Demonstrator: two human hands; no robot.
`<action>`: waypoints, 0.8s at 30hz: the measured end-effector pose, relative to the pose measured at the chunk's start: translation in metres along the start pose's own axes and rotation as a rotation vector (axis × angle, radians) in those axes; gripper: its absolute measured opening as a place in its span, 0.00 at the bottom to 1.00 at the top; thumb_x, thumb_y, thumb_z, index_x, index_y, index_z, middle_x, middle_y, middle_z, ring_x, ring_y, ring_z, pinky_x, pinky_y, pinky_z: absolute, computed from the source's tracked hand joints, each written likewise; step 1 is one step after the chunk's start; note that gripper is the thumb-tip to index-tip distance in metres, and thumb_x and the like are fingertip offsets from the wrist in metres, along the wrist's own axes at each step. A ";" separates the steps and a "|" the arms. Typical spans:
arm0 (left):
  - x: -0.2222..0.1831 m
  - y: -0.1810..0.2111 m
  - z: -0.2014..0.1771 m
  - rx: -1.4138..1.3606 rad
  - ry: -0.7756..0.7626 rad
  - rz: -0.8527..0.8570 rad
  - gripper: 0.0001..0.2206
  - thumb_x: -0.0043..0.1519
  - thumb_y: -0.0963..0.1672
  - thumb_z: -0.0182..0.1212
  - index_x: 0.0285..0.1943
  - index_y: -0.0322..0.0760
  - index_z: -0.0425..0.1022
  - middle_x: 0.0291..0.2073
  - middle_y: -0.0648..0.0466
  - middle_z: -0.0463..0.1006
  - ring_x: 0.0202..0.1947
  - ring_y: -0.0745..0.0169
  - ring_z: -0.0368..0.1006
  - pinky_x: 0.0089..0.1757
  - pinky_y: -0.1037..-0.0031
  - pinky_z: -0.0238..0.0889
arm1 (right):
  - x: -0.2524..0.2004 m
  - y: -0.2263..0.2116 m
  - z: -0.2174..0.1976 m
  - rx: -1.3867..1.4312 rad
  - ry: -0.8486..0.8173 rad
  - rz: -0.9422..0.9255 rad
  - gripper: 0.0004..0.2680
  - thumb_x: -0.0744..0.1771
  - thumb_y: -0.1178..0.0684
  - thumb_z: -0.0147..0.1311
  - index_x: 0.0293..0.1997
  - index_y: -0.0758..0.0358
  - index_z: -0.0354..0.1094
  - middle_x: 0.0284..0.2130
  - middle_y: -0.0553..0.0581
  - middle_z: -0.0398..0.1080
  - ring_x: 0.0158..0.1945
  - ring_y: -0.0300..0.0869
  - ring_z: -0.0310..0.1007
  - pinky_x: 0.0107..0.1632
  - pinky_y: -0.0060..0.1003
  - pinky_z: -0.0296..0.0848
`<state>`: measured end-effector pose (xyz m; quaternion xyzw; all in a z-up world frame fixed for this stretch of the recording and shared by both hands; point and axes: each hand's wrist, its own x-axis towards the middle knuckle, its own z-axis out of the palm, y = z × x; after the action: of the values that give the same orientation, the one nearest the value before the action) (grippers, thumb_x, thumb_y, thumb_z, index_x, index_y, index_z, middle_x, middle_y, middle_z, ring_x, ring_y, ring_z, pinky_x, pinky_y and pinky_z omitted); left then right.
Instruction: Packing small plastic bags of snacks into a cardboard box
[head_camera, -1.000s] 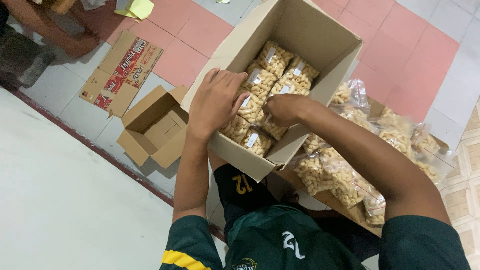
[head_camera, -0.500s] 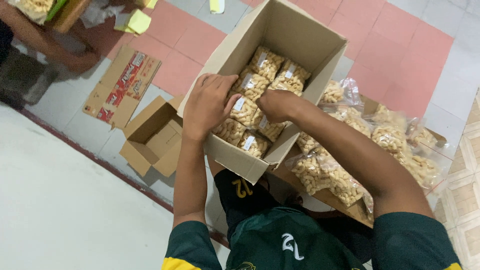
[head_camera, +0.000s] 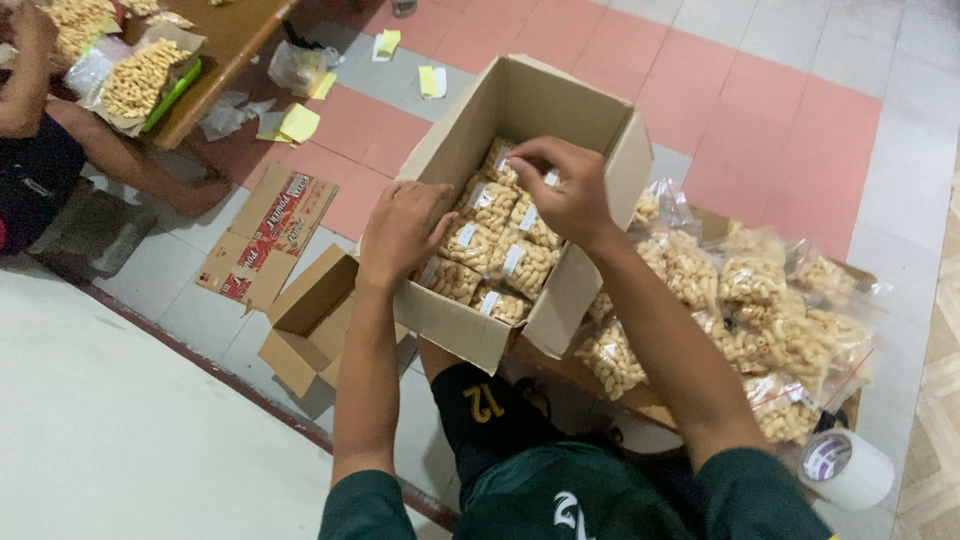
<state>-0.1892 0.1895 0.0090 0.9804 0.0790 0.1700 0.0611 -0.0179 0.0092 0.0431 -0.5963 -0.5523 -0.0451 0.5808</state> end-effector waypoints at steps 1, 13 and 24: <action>0.001 -0.002 0.001 0.004 0.011 -0.004 0.14 0.67 0.48 0.55 0.59 0.41 0.71 0.43 0.49 0.79 0.51 0.56 0.75 0.58 0.61 0.54 | -0.007 -0.005 -0.008 0.000 -0.004 -0.012 0.02 0.69 0.57 0.56 0.43 0.62 0.73 0.27 0.55 0.73 0.29 0.43 0.74 0.35 0.35 0.74; 0.005 0.001 -0.001 0.086 -0.050 -0.016 0.15 0.66 0.50 0.54 0.58 0.44 0.72 0.43 0.53 0.79 0.51 0.55 0.74 0.55 0.60 0.60 | -0.167 0.014 -0.077 0.256 0.763 0.350 0.02 0.69 0.61 0.54 0.41 0.68 0.70 0.29 0.59 0.71 0.27 0.40 0.71 0.36 0.35 0.75; 0.005 0.002 0.003 0.122 0.138 0.091 0.08 0.67 0.45 0.59 0.53 0.42 0.76 0.37 0.53 0.79 0.44 0.54 0.77 0.46 0.63 0.67 | -0.249 0.018 -0.097 0.287 1.028 0.448 0.02 0.68 0.63 0.53 0.41 0.71 0.69 0.19 0.60 0.65 0.23 0.41 0.71 0.31 0.30 0.72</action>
<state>-0.1829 0.1886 0.0085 0.9709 0.0488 0.2344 -0.0119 -0.0438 -0.2084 -0.1104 -0.5154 -0.0602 -0.1293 0.8450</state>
